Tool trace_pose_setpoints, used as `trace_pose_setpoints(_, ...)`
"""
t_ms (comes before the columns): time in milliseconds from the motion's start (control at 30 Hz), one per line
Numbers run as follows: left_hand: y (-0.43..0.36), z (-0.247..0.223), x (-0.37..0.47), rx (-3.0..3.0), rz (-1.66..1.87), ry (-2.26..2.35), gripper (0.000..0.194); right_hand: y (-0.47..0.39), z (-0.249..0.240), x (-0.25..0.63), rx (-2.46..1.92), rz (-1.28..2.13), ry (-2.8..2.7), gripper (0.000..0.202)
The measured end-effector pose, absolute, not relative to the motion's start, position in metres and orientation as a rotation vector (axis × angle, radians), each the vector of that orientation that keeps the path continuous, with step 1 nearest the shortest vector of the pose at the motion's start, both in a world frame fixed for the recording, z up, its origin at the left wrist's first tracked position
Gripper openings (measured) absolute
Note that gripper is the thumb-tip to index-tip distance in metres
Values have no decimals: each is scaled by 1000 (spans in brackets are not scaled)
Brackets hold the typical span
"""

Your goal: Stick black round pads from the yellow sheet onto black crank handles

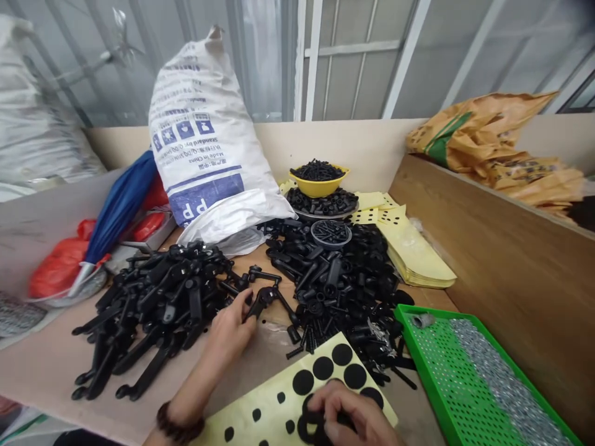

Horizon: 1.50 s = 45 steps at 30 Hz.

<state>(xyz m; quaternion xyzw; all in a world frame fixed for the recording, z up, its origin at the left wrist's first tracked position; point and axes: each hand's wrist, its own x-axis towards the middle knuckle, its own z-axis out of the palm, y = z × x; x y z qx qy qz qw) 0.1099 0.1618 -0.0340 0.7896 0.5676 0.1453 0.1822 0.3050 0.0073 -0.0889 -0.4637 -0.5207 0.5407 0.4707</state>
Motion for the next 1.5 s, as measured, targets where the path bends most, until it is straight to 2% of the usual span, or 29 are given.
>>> trace_pose_setpoints(167, 107, -39, 102, 1356, 497, 1109, 39, 13, -71, 307, -1122, 1404, -896, 25)
trace_pose_setpoints(233, 90, -43, 107, 1215, 446, 1042, 31, 16, -66, 306, -1109, 1432, -830, 25)
trace_pose_setpoints(300, 80, -49, 112, 1196, 416, 1027, 26, 18, -65, 305, -1111, 1441, -797, 26)
trace_pose_setpoints(500, 75, -64, 123, 1414, 368, 1003, 31, 15, -70, 300, -1104, 1453, -765, 24)
trace_pose_setpoints(733, 74, -58, 128, 1116, 314, 968, 45, 15, -77, 306, -1134, 1484, -829, 22)
trace_pose_setpoints(1000, 75, -57, 129, 1096, 330, 967, 39, 18, -85, 306, -1161, 1467, -939, 22)
trace_pose_setpoints(1500, 73, -61, 124, 1177, 314, 961, 40, 18, -84, 304, -1188, 1458, -938, 21)
